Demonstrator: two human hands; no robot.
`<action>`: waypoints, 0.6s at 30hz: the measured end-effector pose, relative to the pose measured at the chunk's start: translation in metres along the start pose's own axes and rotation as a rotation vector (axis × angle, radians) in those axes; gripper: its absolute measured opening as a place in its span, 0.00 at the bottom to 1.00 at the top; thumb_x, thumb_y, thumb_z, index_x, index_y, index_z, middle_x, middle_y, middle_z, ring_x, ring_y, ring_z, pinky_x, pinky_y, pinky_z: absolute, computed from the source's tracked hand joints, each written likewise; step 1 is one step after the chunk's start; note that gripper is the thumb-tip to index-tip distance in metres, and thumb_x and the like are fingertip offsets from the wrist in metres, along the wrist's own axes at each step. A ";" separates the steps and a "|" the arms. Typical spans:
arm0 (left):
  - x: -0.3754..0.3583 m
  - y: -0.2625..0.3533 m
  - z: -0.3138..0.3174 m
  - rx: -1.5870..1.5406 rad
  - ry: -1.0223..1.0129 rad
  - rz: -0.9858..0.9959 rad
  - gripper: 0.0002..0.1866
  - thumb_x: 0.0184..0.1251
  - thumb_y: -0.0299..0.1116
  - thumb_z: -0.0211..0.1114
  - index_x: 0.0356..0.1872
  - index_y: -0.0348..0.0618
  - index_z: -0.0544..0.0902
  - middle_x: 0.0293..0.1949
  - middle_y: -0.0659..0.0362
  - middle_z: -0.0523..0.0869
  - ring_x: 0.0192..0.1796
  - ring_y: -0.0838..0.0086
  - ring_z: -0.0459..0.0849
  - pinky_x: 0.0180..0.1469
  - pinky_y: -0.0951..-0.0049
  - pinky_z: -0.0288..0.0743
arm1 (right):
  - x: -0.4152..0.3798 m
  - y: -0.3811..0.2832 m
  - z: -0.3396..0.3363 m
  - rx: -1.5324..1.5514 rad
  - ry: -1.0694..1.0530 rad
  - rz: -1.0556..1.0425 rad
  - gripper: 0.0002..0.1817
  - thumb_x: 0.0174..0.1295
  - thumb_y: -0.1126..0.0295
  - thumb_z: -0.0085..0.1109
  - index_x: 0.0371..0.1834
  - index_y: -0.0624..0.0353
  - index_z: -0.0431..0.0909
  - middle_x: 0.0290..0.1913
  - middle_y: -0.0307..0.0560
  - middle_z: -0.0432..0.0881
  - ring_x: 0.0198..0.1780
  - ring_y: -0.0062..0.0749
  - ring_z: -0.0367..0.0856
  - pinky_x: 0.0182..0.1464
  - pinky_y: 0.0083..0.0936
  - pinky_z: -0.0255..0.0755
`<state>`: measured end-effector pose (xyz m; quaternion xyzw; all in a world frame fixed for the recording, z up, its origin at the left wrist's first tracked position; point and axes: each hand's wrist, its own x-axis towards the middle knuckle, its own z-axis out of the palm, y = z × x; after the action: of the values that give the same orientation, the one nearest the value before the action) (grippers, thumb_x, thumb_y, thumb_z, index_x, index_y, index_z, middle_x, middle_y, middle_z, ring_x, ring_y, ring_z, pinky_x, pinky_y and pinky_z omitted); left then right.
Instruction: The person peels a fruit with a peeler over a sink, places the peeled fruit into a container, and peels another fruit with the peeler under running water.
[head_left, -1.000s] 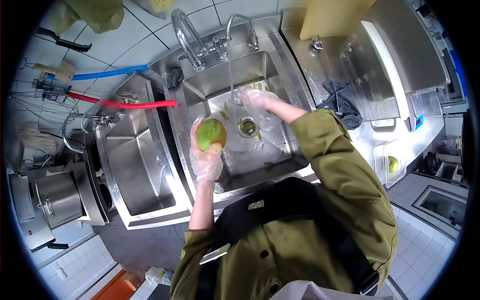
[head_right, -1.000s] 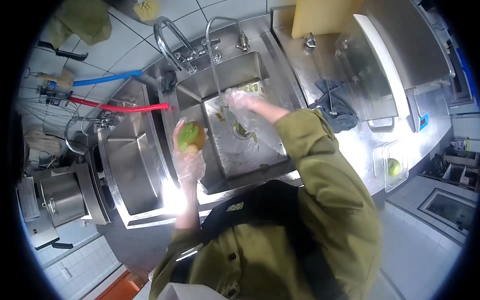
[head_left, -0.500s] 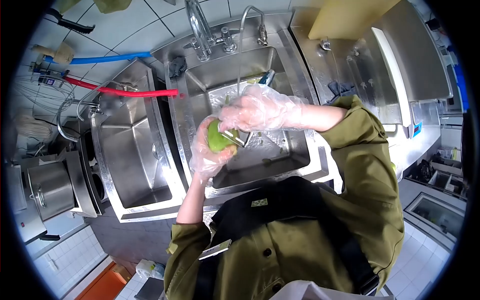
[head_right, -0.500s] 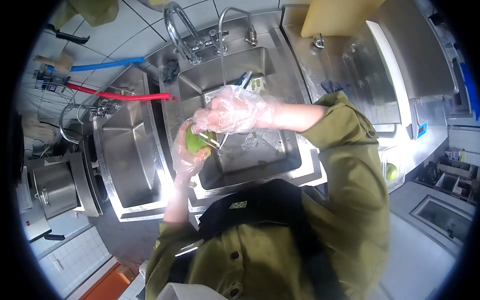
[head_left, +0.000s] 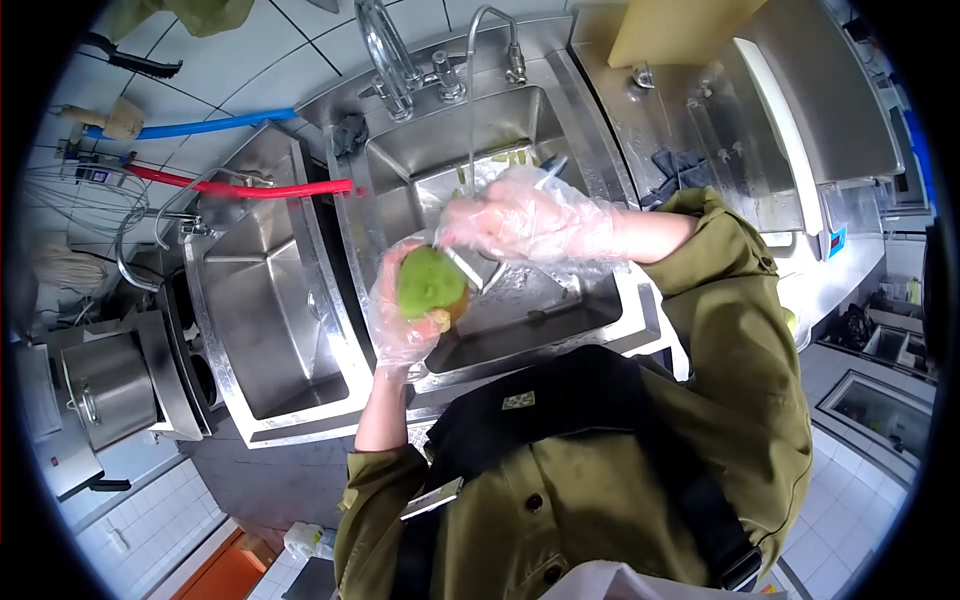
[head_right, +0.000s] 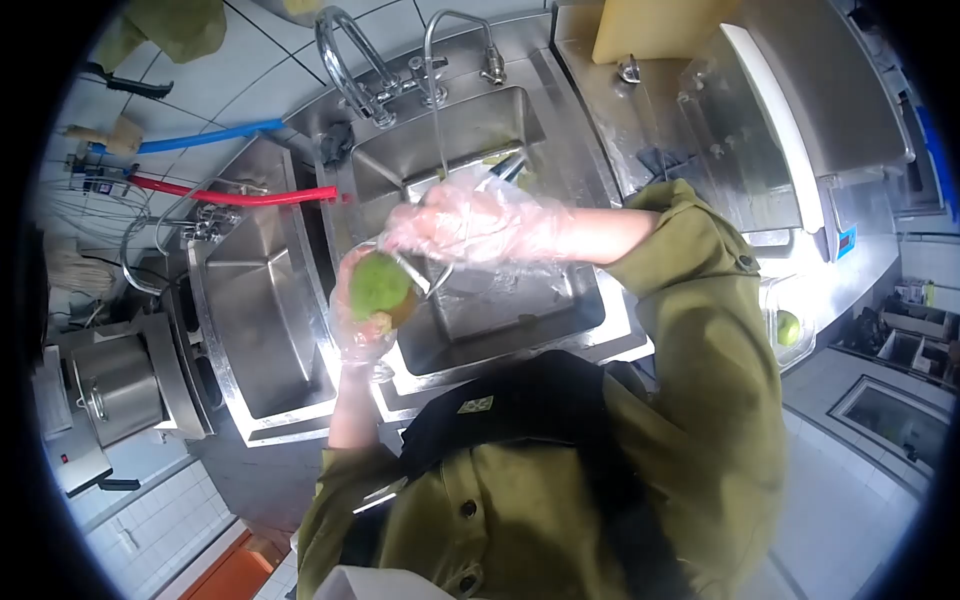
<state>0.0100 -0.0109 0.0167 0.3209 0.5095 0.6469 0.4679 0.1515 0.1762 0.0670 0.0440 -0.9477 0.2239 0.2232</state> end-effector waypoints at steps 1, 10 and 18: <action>0.000 -0.002 -0.002 -0.060 -0.008 0.008 0.50 0.36 0.53 0.79 0.60 0.39 0.65 0.54 0.55 0.75 0.56 0.69 0.76 0.54 0.68 0.75 | -0.005 0.017 0.016 -0.141 0.107 -0.074 0.02 0.62 0.64 0.52 0.35 0.45 0.74 0.20 0.36 0.70 0.20 0.26 0.72 0.21 0.29 0.65; 0.007 -0.008 0.021 0.056 0.173 0.124 0.43 0.47 0.47 0.75 0.60 0.40 0.62 0.50 0.58 0.77 0.52 0.71 0.78 0.53 0.74 0.73 | -0.004 -0.008 0.015 -0.260 0.204 -0.063 0.06 0.59 0.67 0.57 0.37 0.52 0.74 0.20 0.42 0.70 0.19 0.31 0.72 0.19 0.30 0.64; 0.004 -0.020 0.015 -0.168 0.088 0.060 0.49 0.42 0.60 0.72 0.60 0.38 0.64 0.52 0.54 0.76 0.53 0.66 0.78 0.51 0.69 0.76 | -0.058 0.088 0.057 -0.094 -0.105 0.206 0.14 0.66 0.61 0.47 0.48 0.54 0.76 0.36 0.46 0.80 0.34 0.37 0.78 0.35 0.29 0.75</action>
<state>0.0272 -0.0006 0.0017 0.2670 0.4639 0.7144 0.4507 0.1638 0.2284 -0.0400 -0.0524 -0.9670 0.1981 0.1511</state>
